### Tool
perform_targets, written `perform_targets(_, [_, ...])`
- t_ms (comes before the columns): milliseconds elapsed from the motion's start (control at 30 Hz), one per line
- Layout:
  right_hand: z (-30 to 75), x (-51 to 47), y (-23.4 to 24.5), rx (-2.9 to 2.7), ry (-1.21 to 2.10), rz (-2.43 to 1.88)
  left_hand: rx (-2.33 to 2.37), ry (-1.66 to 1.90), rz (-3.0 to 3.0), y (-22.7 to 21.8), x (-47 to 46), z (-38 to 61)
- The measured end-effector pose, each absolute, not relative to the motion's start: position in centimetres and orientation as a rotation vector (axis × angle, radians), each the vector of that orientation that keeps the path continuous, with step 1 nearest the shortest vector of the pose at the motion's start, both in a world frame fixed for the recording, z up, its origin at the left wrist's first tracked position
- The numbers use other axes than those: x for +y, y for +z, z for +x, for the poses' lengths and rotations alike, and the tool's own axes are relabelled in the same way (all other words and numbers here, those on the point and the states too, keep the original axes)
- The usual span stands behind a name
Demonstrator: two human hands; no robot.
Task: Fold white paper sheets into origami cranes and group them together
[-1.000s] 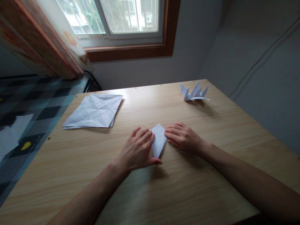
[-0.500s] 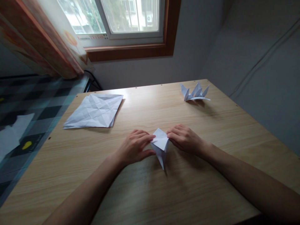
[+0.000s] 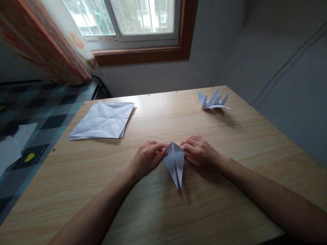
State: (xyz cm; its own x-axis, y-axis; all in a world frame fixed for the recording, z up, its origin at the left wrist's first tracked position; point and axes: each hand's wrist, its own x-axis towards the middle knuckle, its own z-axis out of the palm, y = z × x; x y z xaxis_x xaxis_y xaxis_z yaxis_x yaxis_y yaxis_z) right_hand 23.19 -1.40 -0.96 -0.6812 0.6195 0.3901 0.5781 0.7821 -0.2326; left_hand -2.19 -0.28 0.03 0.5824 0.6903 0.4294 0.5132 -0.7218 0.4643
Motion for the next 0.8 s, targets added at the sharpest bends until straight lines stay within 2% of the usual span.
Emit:
perform_targets(167, [23.2,-1.5,-1.0,-2.432,0.346,-0.905,1.109,0.933,2.439,-0.4,-0.3,-2.1])
perform_targets(367, [21.4,-1.8,-1.6,-2.159,0.207,-1.175,1.175,0.866,2.545,-0.8,0.0,-1.9])
perform_targets(600, [20.8,-1.7,-1.7,-2.219,0.216,-1.360,1.231,0.937,2.682,-0.7,0.0,-2.0])
perform_targets(800, [20.7,-1.7,-1.5,-2.191,0.212,-1.417,1.166,0.653,2.866,-1.0,-0.1,-2.0])
